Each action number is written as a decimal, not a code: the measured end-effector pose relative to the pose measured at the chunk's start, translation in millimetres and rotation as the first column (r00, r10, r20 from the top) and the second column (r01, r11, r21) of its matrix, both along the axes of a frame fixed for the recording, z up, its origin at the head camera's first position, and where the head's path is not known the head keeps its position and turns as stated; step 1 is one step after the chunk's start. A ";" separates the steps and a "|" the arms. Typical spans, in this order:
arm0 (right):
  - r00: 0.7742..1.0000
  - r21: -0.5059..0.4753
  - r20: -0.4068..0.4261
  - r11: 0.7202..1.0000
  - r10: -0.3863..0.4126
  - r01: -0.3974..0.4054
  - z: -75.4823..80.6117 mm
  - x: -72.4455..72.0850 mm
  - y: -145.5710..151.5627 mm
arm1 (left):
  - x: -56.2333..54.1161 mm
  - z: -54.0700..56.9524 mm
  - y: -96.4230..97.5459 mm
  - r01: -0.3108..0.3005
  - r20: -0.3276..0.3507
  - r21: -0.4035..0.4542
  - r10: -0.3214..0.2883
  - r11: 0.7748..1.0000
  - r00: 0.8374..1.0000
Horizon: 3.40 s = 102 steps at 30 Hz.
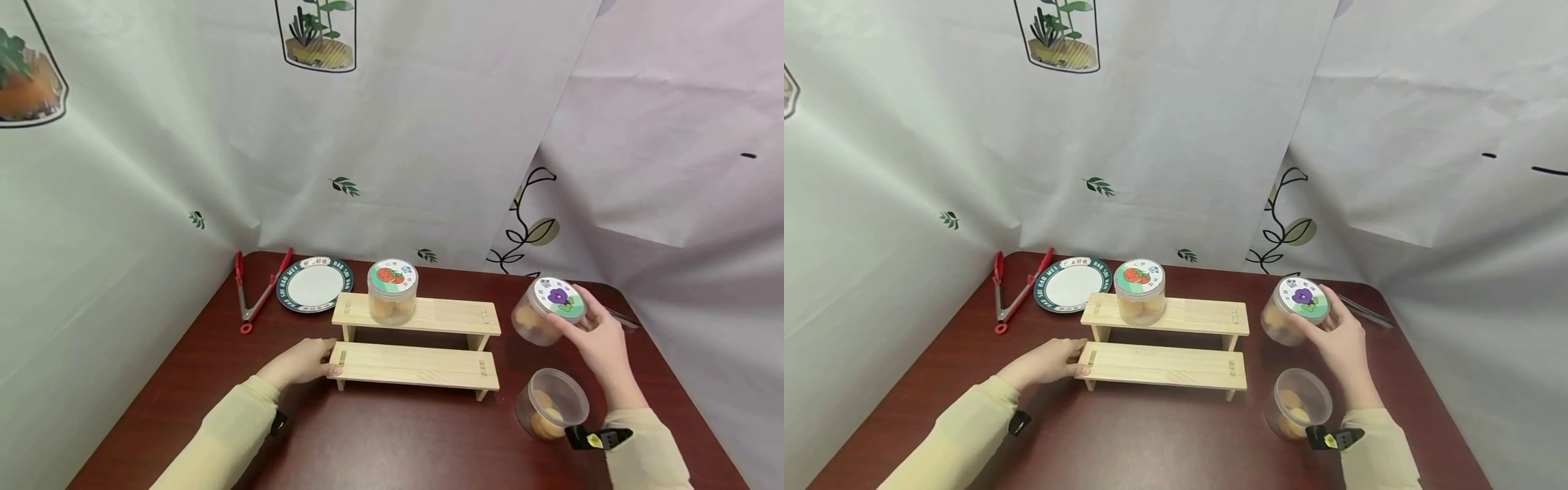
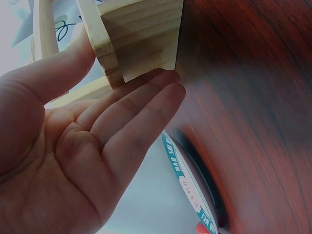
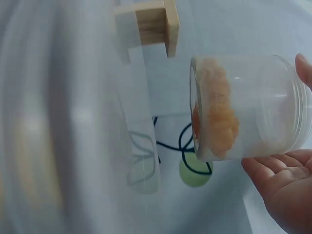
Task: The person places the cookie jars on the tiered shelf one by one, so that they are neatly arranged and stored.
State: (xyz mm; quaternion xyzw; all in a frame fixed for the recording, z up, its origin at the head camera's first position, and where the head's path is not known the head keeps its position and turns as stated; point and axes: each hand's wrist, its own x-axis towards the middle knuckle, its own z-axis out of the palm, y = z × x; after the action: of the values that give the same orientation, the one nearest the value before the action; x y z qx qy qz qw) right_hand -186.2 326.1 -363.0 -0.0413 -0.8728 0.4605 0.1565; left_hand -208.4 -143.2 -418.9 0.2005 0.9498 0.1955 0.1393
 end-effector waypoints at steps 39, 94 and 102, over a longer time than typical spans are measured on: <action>0.960 -0.080 0.003 0.957 0.280 -0.279 6.4 -44.0 -91.1 | -1.1 2.2 1.2 0.005 -0.003 -0.021 -0.005 1.000 1.000; 0.946 -0.107 0.028 0.942 0.324 -0.319 -4.4 -36.1 -81.5 | -1.7 -0.3 0.4 0.001 -0.004 -0.016 -0.002 1.000 1.000; 0.956 -0.049 0.055 0.957 0.289 -0.287 -9.4 -19.3 -68.6 | -1.1 -0.3 0.9 -0.001 -0.005 -0.010 0.001 1.000 1.000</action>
State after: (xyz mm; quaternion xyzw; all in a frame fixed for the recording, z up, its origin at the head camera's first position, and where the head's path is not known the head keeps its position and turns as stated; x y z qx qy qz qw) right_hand -205.5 257.5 -372.4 0.0690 -0.8644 0.4944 0.0603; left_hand -209.5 -142.3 -419.2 0.1996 0.9513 0.1903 0.1381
